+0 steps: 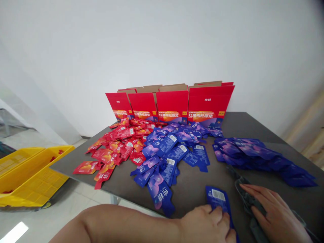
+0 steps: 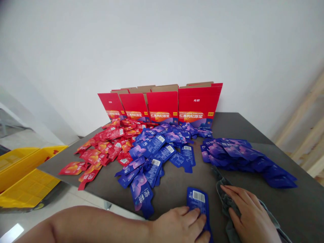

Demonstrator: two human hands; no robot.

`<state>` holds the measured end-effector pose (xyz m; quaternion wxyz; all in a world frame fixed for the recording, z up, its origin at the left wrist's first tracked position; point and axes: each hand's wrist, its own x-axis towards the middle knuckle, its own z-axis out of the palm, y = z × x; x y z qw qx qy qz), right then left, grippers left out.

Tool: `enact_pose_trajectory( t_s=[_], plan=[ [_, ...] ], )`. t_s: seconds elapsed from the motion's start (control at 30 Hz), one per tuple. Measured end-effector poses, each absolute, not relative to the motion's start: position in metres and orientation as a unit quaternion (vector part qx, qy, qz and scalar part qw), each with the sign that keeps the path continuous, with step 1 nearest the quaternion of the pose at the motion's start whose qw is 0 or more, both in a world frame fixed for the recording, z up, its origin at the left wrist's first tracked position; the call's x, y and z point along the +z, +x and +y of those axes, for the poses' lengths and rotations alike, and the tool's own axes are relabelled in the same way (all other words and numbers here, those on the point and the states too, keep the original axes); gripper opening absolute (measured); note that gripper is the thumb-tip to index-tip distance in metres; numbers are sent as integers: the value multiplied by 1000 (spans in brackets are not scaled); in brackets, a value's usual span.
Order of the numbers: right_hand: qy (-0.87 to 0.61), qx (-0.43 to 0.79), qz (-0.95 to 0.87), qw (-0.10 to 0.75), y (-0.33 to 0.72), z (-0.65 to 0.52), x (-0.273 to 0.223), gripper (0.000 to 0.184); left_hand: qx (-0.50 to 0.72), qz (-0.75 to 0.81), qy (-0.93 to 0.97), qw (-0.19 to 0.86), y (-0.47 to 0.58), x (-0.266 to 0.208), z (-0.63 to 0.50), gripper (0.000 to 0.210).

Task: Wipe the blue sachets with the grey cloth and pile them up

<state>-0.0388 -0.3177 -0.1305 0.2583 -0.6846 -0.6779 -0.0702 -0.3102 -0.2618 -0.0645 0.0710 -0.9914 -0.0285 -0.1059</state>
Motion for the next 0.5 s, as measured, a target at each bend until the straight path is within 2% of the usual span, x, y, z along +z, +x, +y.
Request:
enact_pose_trajectory(
  t_s=[0.1,0.17,0.27,0.33,0.43,0.5],
  plan=[
    [-682,-77,-677,264,-37,-318,-133,43,-161,-44,-975,-146,-310,-33,-249,32],
    [-681,-81,-676,270,-36,-318,-135,43,-272,-168,-890,-326,-304,-22,-239,34],
    [-681,-78,-676,271,-38,-318,-136,44,-386,-352,-645,-558,-291,-35,-228,37],
    [-681,-81,-676,270,-40,-317,-135,43,-408,-388,-516,-646,-284,-56,-226,40],
    [-681,-92,-673,275,-40,-316,-135,41,-414,-397,-441,-691,-284,-75,-228,51],
    [-684,-103,-666,279,-37,-316,-137,41,-339,-400,-467,-713,-294,-72,-231,50]
  ],
)
